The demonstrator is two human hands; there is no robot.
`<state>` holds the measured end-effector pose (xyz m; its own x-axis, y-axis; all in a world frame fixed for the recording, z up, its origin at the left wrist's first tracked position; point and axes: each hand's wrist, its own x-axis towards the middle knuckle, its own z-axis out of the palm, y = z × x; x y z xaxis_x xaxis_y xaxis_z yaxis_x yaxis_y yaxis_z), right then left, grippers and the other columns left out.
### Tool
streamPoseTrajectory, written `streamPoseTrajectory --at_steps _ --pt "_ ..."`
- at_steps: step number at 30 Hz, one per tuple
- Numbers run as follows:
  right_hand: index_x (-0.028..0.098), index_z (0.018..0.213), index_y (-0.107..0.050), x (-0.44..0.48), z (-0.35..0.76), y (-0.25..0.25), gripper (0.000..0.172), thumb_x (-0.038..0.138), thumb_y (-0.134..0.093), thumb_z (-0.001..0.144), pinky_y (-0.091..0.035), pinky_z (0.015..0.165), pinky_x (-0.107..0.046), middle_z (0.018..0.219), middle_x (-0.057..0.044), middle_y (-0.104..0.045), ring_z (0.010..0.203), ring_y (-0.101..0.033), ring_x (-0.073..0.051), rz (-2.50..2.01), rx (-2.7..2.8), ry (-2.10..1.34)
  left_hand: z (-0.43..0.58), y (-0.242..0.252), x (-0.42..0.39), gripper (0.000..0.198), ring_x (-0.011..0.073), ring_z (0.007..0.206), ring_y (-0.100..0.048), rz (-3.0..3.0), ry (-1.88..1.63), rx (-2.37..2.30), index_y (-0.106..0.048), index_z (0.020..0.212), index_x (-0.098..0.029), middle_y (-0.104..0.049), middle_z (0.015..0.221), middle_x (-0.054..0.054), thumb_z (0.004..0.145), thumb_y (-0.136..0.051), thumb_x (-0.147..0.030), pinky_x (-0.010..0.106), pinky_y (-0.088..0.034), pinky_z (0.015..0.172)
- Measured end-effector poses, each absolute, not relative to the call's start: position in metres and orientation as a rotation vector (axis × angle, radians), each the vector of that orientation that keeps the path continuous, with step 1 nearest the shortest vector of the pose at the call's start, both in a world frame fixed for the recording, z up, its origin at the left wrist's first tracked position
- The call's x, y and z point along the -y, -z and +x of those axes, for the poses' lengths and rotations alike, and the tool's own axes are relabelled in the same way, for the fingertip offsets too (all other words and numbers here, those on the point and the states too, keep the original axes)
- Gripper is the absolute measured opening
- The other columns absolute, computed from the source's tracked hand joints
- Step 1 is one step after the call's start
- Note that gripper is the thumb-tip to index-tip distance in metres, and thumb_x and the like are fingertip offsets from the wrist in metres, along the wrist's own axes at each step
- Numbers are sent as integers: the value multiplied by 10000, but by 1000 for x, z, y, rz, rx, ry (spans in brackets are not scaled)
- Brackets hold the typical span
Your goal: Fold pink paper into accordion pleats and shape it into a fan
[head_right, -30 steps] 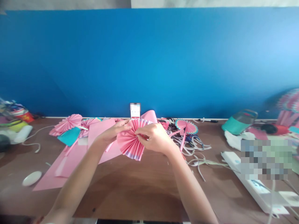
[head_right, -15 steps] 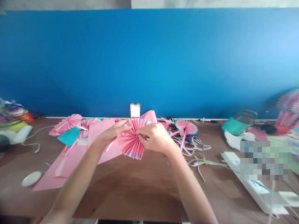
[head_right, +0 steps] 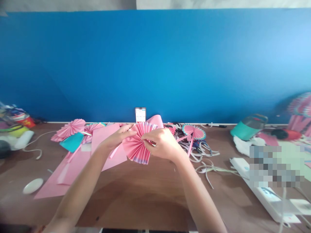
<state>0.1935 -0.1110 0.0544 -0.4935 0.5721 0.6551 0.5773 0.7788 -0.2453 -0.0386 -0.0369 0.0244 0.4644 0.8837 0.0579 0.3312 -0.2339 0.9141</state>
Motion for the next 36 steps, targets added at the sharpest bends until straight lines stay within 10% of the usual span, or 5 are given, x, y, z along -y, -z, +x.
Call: streamPoseTrajectory --at_steps 16,21,27,32,36 --pt "178 884 -744 105 197 -50 190 116 -566 862 -375 548 -241 571 17 -608 513 -503 -99 -844 2113 129 -24 -29 48 719 367 1483 -309 1734 -942 -1143 -455 1466 -240 -381 1587 125 847 -629 -564 500 -361 1160" --pt "182 888 -721 106 196 -52 172 151 -552 878 -372 534 -232 608 15 -628 490 -484 -86 -958 2007 36 -13 -26 46 380 219 1016 -639 1720 -1210 -967 -556 1177 -188 -651 1131 95 914 -556 -462 331 -520 850" --pt "189 814 -669 100 195 -49 109 174 -566 842 -331 499 -220 498 73 -456 428 -399 -69 -1013 1864 -93 -5 -17 47 319 91 644 -499 1818 -1402 -984 -402 1128 -240 -536 852 -32 919 -589 -392 225 -422 623" --pt "179 797 -652 94 190 -46 111 209 -557 846 -321 498 -228 507 65 -439 455 -388 -81 -1073 1775 -305 -4 -19 53 345 162 901 -620 2022 -1390 -936 -393 1266 -257 -597 1164 72 972 -519 -388 301 -494 782" --pt "166 787 -651 89 185 -42 131 232 -556 849 -296 489 -233 503 60 -437 468 -377 -84 -1111 1722 -456 0 -29 61 231 217 987 -618 2235 -1278 -869 -632 1015 -218 -667 1008 68 1010 -429 -328 365 -491 868"
